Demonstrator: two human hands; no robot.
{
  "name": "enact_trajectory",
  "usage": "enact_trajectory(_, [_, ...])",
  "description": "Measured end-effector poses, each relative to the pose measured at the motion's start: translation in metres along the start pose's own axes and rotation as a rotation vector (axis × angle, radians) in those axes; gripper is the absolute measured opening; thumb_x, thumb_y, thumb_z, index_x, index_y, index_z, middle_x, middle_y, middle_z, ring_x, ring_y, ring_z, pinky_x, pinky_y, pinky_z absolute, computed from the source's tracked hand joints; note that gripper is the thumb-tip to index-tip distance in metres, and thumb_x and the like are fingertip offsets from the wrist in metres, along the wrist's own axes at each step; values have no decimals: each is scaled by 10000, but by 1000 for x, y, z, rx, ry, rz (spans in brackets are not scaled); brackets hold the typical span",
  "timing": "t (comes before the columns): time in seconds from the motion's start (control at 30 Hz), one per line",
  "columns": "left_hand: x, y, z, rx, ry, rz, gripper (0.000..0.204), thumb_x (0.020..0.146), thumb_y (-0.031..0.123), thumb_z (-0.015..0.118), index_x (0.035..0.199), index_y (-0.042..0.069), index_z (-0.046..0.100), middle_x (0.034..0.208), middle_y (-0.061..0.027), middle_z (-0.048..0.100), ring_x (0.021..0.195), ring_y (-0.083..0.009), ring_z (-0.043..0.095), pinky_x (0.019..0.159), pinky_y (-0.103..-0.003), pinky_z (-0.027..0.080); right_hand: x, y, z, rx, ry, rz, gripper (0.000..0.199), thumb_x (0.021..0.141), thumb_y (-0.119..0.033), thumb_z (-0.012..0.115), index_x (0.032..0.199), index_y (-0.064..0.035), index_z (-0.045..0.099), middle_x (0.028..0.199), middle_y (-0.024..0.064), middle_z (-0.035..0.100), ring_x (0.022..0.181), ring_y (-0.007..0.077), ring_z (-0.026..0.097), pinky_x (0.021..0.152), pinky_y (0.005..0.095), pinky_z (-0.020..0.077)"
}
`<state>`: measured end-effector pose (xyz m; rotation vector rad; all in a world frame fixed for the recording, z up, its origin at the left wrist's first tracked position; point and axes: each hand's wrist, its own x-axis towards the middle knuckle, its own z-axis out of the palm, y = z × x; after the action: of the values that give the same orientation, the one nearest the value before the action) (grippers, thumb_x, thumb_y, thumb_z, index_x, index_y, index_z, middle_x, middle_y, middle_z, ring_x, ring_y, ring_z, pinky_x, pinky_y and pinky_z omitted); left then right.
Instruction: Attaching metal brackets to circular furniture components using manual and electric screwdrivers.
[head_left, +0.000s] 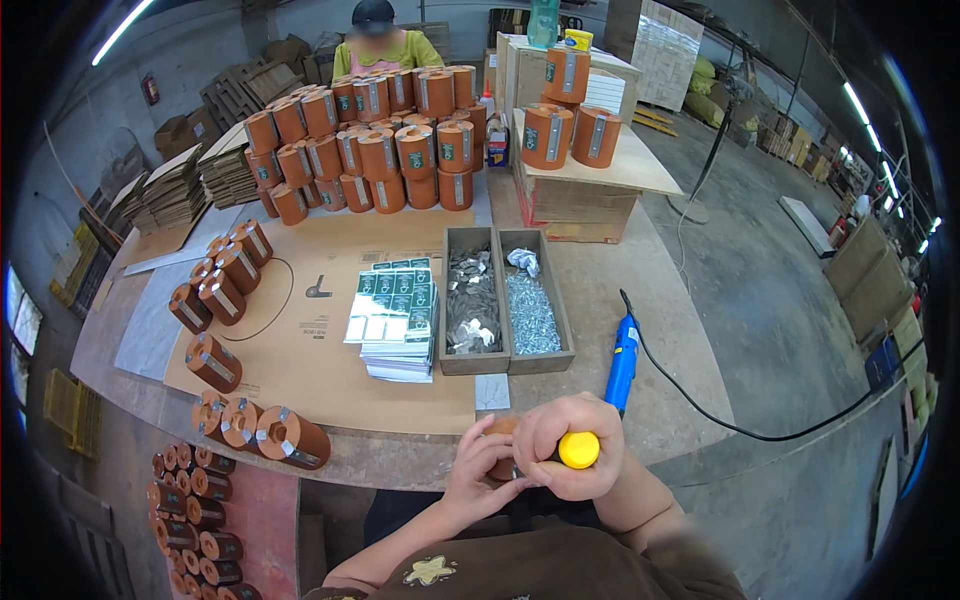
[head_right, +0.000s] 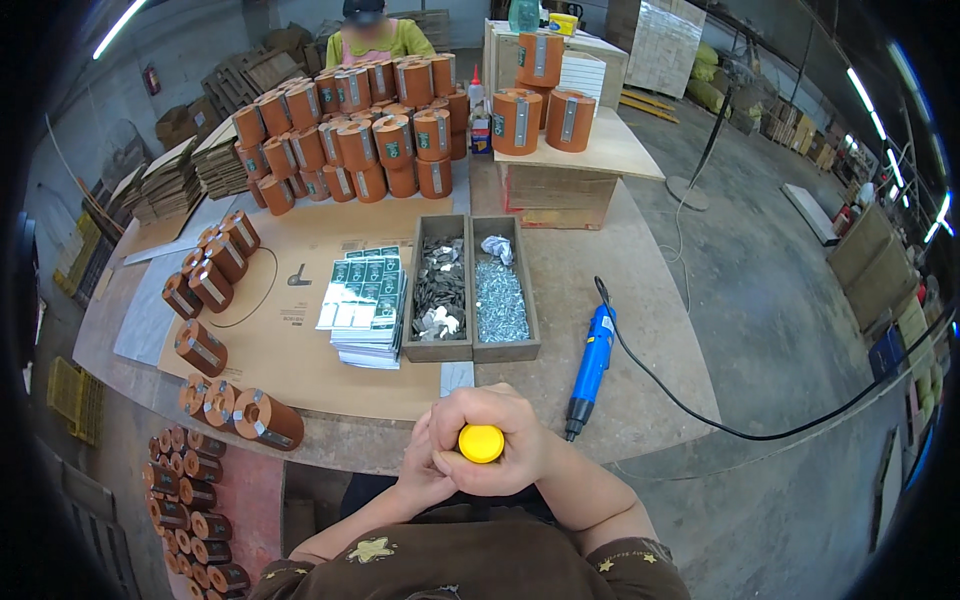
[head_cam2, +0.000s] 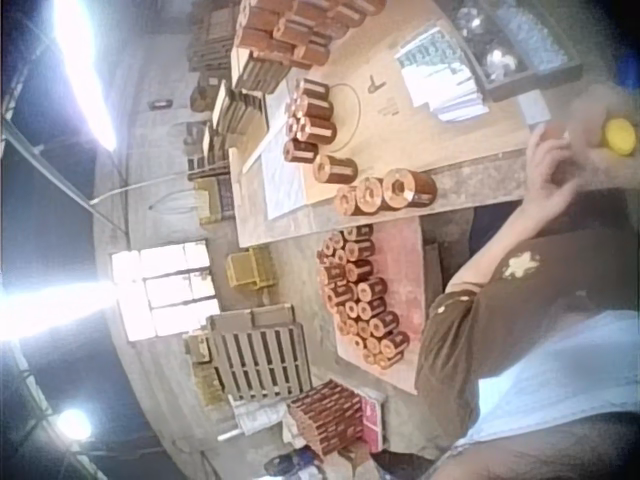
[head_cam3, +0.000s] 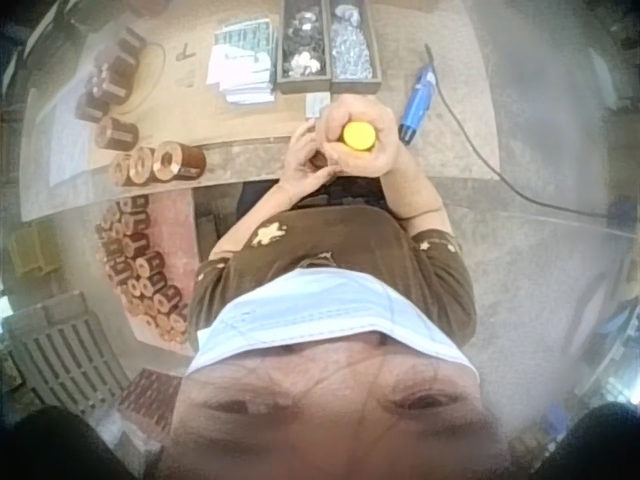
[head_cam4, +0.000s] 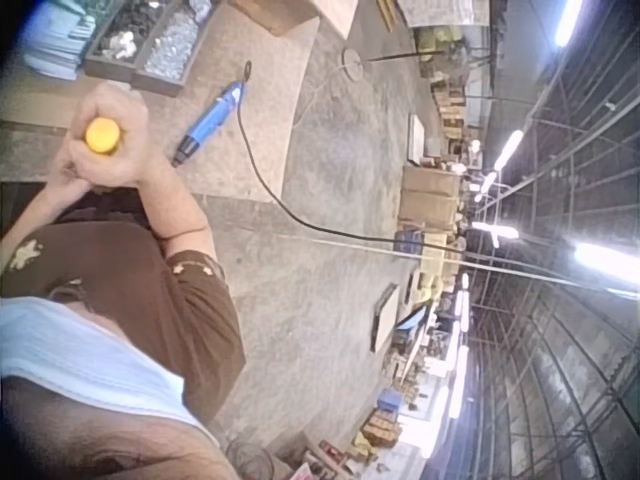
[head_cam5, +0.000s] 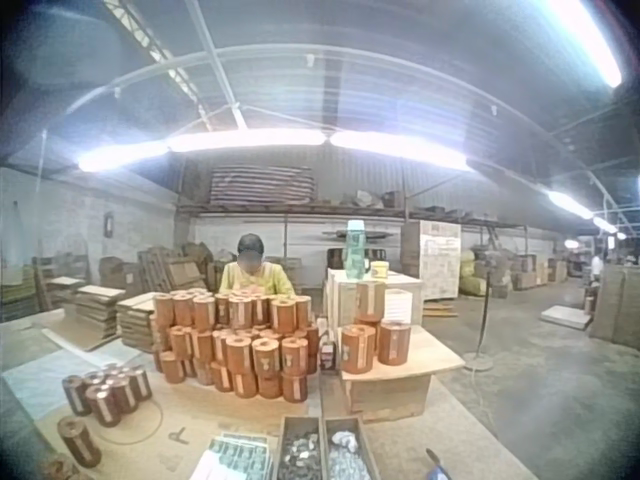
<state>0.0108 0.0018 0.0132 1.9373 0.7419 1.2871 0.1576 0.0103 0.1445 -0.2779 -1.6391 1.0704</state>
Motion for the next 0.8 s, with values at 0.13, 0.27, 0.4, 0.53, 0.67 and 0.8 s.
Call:
enact_trajectory(0.13, [-4,-10,-2,33,-38,35,307,643,145,730,906,52,600,996,-77,598,1101,-281,475,1022,-453,266,3,1,4,-3,-7,-29,157,688,36,625,733,-11,482,613,81,556,538,162,543,521,257,455])
enact_trajectory(0.27, [-6,-11,2,-237,-21,-135,316,627,147,744,888,50,595,1039,-85,591,1130,-313,453,1019,-452,275,-1,1,13,-279,50,107,231,643,35,683,777,-39,510,647,51,586,568,163,575,537,266,457])
enact_trajectory(0.4, [-11,-18,-6,110,-70,113,324,613,126,754,878,49,585,1052,-95,590,1144,-351,440,991,-446,320,-21,-37,14,-151,142,153,191,631,44,675,732,-52,545,652,72,585,563,212,566,549,296,458])
enact_trajectory(0.53, [-10,-19,3,136,-8,162,342,617,189,771,876,67,584,1047,-95,583,1117,-350,454,969,-468,332,-73,-76,-19,157,307,280,205,559,92,662,699,-8,551,626,112,560,557,191,549,520,290,433])
enact_trajectory(0.67, [-13,-21,8,221,33,221,339,617,172,764,885,79,580,1063,-86,549,1115,-357,450,926,-431,391,-162,-52,-52,-323,120,1116,185,617,-55,693,766,-9,594,655,47,595,547,120,557,520,270,453])
enact_trajectory(0.8, [-10,-27,6,230,36,286,353,624,197,761,900,82,574,1055,-96,531,1094,-362,451,915,-442,393,-365,24,-40,-390,405,1818,281,612,-78,683,875,-24,600,707,71,623,682,159,619,554,275,479])
